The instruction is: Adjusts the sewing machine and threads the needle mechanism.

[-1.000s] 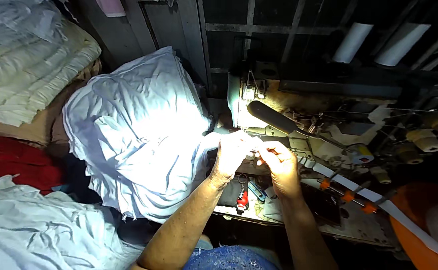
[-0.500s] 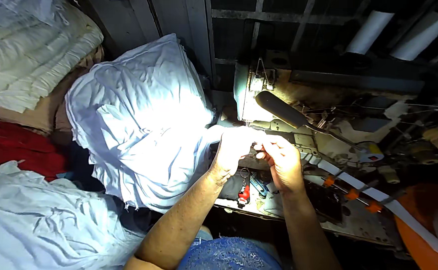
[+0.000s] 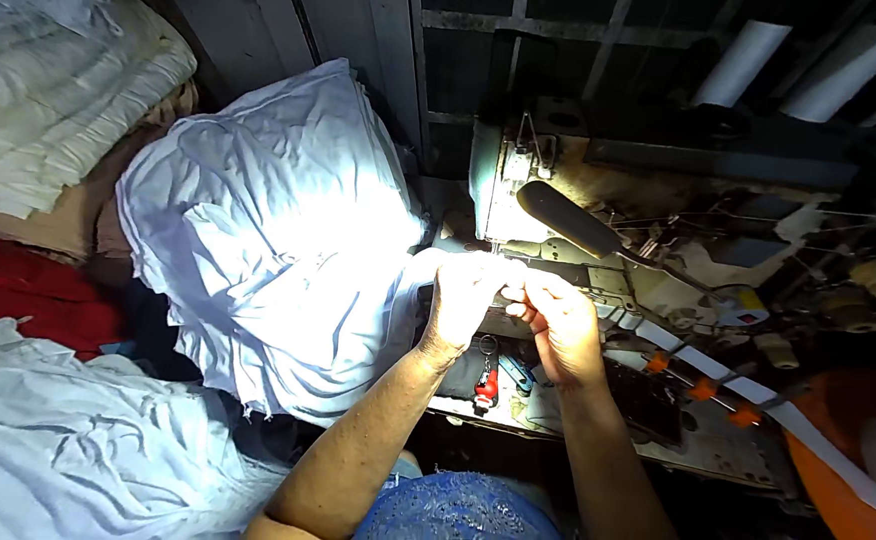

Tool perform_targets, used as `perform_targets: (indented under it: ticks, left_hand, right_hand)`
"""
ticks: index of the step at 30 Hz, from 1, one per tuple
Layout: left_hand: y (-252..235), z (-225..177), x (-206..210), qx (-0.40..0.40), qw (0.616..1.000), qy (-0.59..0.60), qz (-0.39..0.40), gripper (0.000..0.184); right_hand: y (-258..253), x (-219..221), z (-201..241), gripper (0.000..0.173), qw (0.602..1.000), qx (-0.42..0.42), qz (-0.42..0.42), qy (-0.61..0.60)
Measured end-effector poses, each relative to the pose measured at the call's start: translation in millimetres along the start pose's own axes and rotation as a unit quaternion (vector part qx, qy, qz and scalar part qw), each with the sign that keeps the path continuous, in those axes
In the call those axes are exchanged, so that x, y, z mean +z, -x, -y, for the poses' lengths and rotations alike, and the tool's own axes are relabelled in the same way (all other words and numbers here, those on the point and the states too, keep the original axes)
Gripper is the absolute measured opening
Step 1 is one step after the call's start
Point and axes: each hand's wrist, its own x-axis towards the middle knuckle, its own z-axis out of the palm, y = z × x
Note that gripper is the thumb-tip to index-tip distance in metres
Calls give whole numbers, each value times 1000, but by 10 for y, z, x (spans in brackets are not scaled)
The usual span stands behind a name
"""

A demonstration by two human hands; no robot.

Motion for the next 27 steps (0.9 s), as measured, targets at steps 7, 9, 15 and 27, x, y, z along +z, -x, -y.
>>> perform_targets:
  ticks: [7,9,15,27]
  left_hand:
    - [32,-10,1,-43,999,30,9,25]
    - [51,4,-17,-88,992,91,21,26]
    - [76,86,-168,-234,927,288,59,30]
    - [130,-12,-427,-224,837,498,30,34]
  right_hand:
    - [0,-3,-21,21,1000,0,-23,22]
    - [-2,-10,-27,21,999,-1,-34,27]
    - [8,-59,-78,19,999,-12,-29,44]
    - [62,-58,-94,20,998,-4,-28,49]
